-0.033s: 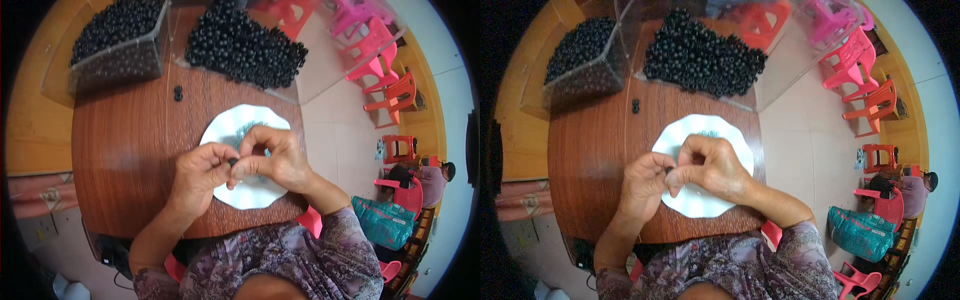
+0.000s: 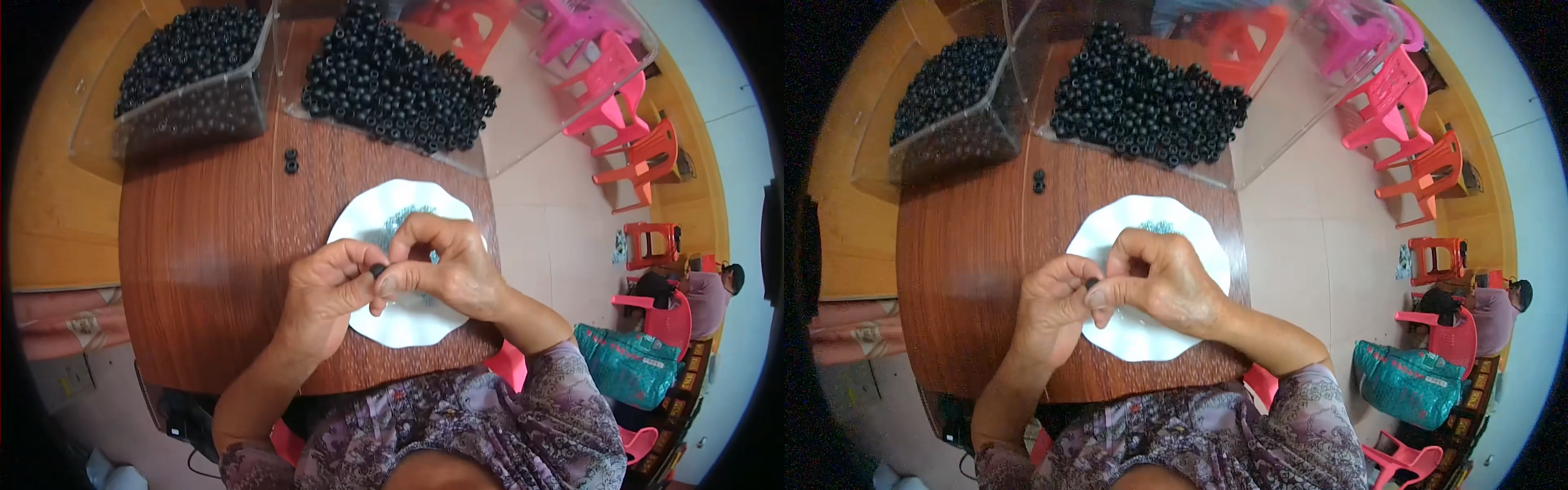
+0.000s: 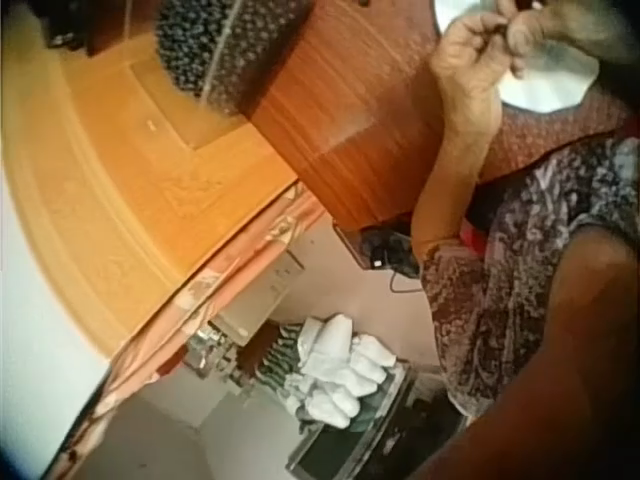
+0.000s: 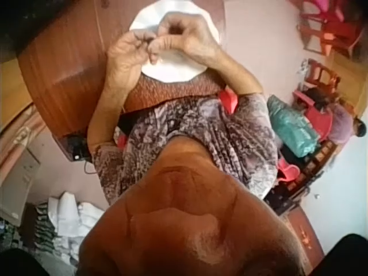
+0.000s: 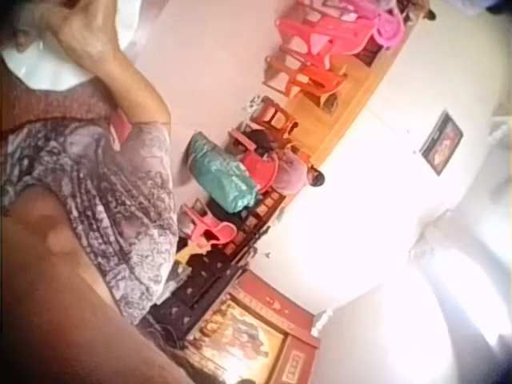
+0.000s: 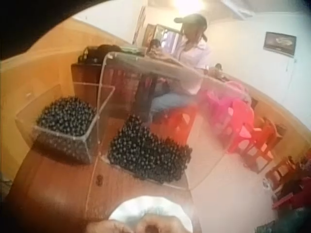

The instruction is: Assembling small blue beads into black plastic rings or grommets on a table.

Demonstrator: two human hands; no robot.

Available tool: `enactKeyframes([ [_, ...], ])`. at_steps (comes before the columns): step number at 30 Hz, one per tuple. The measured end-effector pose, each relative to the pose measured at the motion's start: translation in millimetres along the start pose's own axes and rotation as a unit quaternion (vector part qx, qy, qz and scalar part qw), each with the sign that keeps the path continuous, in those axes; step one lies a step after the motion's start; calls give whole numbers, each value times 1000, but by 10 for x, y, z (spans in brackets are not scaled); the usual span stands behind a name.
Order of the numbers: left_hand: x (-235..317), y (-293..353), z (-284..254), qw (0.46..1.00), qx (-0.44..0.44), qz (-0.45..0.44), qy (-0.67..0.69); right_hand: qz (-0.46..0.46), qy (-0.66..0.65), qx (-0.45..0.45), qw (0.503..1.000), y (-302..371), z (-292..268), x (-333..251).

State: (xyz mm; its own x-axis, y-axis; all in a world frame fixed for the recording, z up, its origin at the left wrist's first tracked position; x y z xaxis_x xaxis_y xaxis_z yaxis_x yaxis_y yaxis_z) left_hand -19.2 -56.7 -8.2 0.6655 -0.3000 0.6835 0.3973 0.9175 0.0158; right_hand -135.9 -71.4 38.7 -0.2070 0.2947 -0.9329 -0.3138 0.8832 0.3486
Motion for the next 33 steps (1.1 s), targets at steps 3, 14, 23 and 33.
enactKeyframes([
  [3, -18, 13, 55, 999, -15, -25, 40, -39, -47, -9, 998, -24, -13, -43],
  [14, -52, -32, 83, 995, -55, -51, 73, -215, 290, 383, 850, -1136, -1099, -503],
  [23, -47, -22, 65, 996, -46, -55, 51, -242, 540, 430, 681, -1544, -1036, -542],
  [33, -18, -27, 4, 997, -28, -52, 50, -184, 119, 203, 954, -1152, -915, -368],
])
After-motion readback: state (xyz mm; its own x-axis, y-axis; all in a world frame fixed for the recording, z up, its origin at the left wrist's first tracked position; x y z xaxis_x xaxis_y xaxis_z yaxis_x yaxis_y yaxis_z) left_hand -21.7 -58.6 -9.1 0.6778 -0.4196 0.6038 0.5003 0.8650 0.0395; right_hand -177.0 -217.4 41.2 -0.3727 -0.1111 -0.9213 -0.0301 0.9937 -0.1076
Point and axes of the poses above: each hand's wrist, its own y-axis away from the middle knuckle, its own z-axis out of the palm, x = y × z, the point moved 7 cm from there along -y, towards the middle knuckle, and after that the axes turned 7 degrees about z, right-handed, at the moved point
